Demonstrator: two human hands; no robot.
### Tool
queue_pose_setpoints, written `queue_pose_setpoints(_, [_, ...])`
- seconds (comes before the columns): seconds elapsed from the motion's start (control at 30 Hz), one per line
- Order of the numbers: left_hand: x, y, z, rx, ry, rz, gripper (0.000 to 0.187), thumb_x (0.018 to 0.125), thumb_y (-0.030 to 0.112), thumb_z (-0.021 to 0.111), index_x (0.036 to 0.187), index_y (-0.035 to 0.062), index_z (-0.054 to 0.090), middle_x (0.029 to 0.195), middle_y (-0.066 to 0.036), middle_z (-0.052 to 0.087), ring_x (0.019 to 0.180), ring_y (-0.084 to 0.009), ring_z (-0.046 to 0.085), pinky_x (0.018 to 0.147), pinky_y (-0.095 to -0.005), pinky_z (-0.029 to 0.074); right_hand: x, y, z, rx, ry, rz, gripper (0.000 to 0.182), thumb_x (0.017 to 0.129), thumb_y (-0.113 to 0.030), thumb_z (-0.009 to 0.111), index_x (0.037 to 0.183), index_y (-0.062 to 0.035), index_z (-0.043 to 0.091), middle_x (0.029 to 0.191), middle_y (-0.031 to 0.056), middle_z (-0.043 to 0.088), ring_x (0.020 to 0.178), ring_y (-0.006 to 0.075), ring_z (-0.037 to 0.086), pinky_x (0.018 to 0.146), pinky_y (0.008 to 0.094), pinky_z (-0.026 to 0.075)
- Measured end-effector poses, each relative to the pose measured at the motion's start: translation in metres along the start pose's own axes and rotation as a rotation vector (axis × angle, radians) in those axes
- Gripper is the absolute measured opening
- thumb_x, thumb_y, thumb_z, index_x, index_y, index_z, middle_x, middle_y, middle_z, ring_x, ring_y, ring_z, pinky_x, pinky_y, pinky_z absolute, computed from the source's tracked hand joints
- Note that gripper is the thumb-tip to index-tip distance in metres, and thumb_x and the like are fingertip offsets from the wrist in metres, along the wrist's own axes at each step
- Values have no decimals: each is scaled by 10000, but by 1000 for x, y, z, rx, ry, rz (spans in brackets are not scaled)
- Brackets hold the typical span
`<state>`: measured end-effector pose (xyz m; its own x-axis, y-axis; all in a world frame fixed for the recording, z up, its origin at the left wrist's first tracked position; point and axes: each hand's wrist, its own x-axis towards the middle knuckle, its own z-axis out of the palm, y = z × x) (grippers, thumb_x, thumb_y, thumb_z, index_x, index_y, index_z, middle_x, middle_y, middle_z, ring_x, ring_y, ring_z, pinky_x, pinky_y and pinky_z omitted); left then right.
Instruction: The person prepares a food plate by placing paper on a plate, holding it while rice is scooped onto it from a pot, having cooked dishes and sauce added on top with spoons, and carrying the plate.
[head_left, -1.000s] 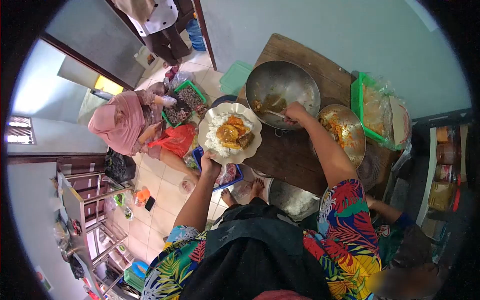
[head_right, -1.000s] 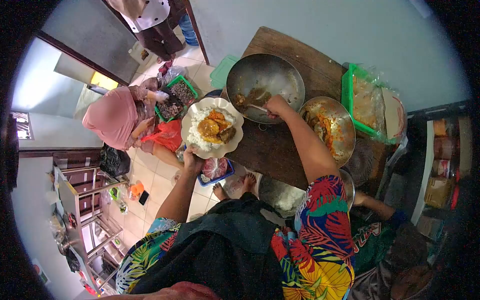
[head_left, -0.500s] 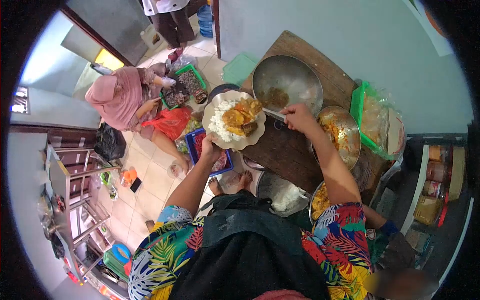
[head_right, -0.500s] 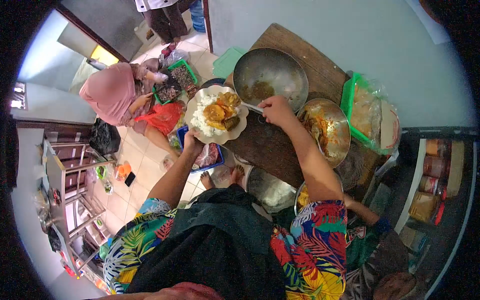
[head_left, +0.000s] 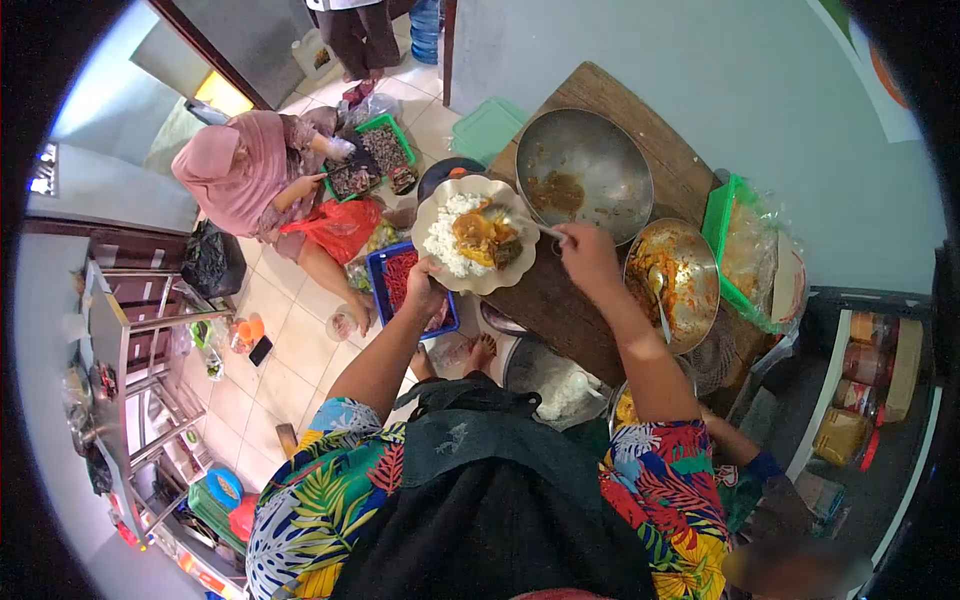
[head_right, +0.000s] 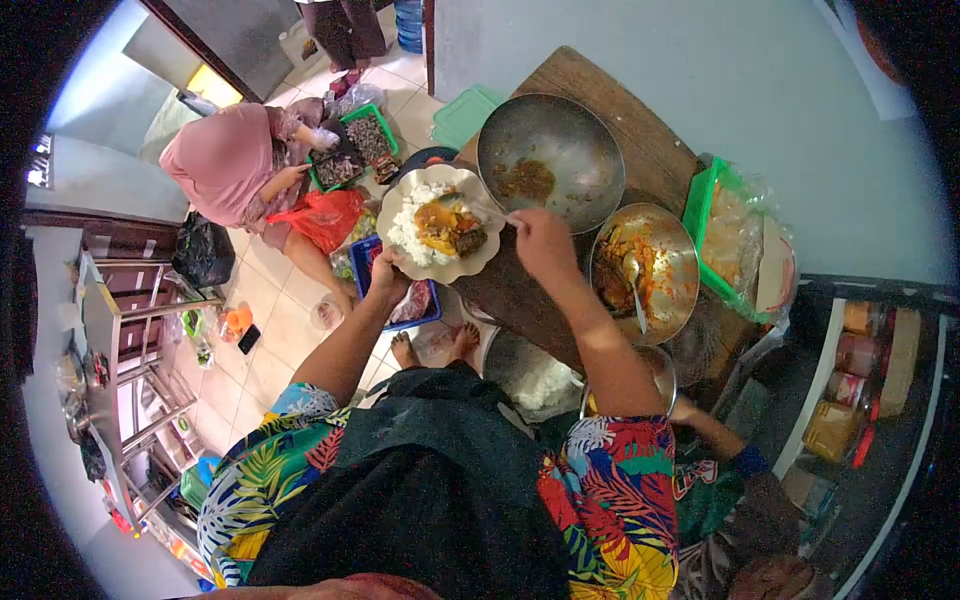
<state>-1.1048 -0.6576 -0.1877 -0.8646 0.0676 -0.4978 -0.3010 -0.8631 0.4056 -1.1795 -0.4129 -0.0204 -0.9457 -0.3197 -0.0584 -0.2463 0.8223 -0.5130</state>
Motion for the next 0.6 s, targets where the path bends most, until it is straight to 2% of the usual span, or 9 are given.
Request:
queue_pose_setpoints(0.03, [-1,0,0,-3,-7,-1,495,631,98,462,1112,-13,431,1023,-113,535,938,-282,527,823,-425,434,6,8,-8,205,-14,141,204,735,-32,488,891,11,611,793,188,588,724,315,583,621,377,457])
queue_pose_setpoints(0.1, [1,-2,-7,1,-2,-17,500,627,103,464,1112,-16,432,1028,-118,535,943,-285,526,828,-427,431,20,23,-30,305,13,311,207,731,-32,487,884,11,621,782,197,605,714,331,583,622,375,445])
queue_pose_setpoints(0.17, [0,-1,-1,7,-1,-32,505,624,109,466,1112,-19,433,1032,-123,536,947,-289,525,834,-428,427,34,49,-42,-22,161,199,214,726,-34,497,894,-5,625,797,189,606,716,319,594,631,379,459])
queue_pose_setpoints(0.2, [-4,1,5,-4,-2,-15,505,614,115,458,1100,-23,447,1019,-126,548,928,-277,536,840,-403,425,41,63,-43,-23,162,201,214,726,-34,497,894,-5,625,797,189,606,716,319,594,631,379,459])
queue_pose_setpoints(0.27, [-8,3,7,19,-7,-10,495,608,125,448,1078,-31,468,1004,-133,559,908,-269,546,846,-371,424,57,90,-39,-391,205,145,187,725,-52,514,863,-7,634,803,186,610,735,313,603,629,391,476])
queue_pose_setpoints(0.3, [-7,2,5,18,-7,-9,495,608,125,448,1078,-31,468,1004,-133,559,908,-269,546,846,-371,424,66,100,-35,-392,205,144,187,725,-52,514,863,-7,634,803,186,610,735,313,603,629,391,476])
queue_pose_setpoints(0.37, [-7,1,4,15,7,-4,473,612,128,447,1054,-35,478,1003,-134,558,907,-273,545,846,-371,424,82,115,-27,-609,119,281,147,728,-68,525,808,-2,630,815,193,613,773,320,603,639,406,488])
queue_pose_setpoints(0.5, [-9,1,-3,32,51,-30,452,615,121,444,1037,-39,479,1009,-140,552,918,-281,540,857,-381,419,89,139,-4,-600,110,328,132,750,-76,513,759,4,617,826,203,612,787,326,603,649,413,489])
queue_pose_setpoints(0.6, [-8,0,-3,13,40,-17,435,619,114,441,1026,-36,480,1008,-140,551,922,-282,539,859,-388,418,91,155,16,-540,39,242,160,738,-51,486,783,24,620,813,226,596,764,364,582,676,450,464])
